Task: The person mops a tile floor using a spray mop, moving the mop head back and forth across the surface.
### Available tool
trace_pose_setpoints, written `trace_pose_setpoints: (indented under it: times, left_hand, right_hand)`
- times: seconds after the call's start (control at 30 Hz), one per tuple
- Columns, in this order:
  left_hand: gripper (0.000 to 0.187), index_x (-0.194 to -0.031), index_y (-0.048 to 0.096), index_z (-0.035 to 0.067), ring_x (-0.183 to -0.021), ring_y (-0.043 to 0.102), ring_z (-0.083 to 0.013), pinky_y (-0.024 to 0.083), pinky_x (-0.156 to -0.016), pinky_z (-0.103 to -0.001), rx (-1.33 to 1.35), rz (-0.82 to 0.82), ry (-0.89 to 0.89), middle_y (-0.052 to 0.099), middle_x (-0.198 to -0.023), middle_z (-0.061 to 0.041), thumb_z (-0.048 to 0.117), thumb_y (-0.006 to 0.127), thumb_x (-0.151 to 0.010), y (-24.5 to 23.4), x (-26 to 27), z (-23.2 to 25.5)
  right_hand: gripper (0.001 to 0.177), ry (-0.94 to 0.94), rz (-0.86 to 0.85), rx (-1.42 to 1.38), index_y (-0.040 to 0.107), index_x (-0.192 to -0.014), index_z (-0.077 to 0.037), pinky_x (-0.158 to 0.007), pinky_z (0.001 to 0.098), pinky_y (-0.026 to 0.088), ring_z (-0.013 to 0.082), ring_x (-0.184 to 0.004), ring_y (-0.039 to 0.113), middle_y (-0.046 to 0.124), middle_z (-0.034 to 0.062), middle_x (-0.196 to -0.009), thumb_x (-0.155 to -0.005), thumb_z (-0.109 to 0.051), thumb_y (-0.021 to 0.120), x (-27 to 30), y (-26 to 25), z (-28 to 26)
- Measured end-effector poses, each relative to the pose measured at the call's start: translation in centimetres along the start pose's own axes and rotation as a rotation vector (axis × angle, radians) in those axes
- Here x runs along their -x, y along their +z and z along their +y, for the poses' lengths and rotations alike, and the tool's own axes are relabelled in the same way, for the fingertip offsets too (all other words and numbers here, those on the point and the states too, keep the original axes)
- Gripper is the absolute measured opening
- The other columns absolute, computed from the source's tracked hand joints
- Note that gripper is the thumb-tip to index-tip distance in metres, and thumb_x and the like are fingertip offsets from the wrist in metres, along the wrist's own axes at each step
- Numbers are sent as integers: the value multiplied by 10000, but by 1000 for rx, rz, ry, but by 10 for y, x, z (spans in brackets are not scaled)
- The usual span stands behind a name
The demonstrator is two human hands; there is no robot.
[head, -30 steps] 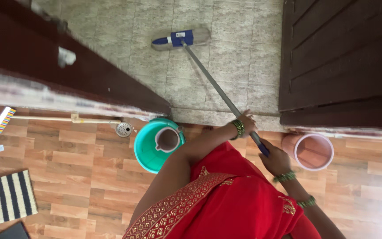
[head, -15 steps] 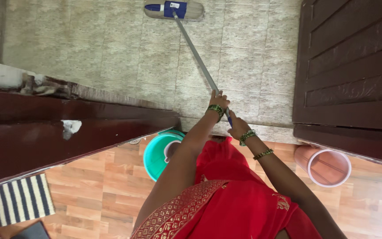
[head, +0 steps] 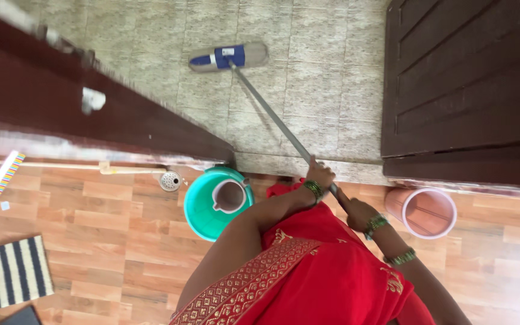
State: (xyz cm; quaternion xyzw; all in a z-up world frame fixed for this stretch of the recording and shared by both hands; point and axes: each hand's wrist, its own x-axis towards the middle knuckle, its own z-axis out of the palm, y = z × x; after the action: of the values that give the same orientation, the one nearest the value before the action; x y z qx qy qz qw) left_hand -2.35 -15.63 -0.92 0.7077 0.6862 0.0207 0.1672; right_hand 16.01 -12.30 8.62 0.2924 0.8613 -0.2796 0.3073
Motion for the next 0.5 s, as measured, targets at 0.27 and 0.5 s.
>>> trace_pose_setpoints:
  times: [0.27, 0.5]
  left_hand:
    - [141, -821, 780, 270, -971, 684, -179, 476, -882, -435, -37, -394, 309, 781, -885, 27, 378, 701, -775, 2, 30, 160]
    - [224, -835, 768, 213, -891, 737, -263, 580, -831, -427, 124, -371, 558, 750, -887, -56, 428, 717, -799, -72, 107, 285]
  right_hand:
    - [933, 186, -68, -110, 188, -1586, -318, -813, 497, 576, 345, -960, 728, 712, 170, -1100, -809, 17, 582, 209, -3, -13]
    - [942, 337, 0, -171, 286, -1573, -415, -908, 467, 597, 316, -1075, 744, 744, 81, -1185, -777, -233, 755, 379, 11, 2]
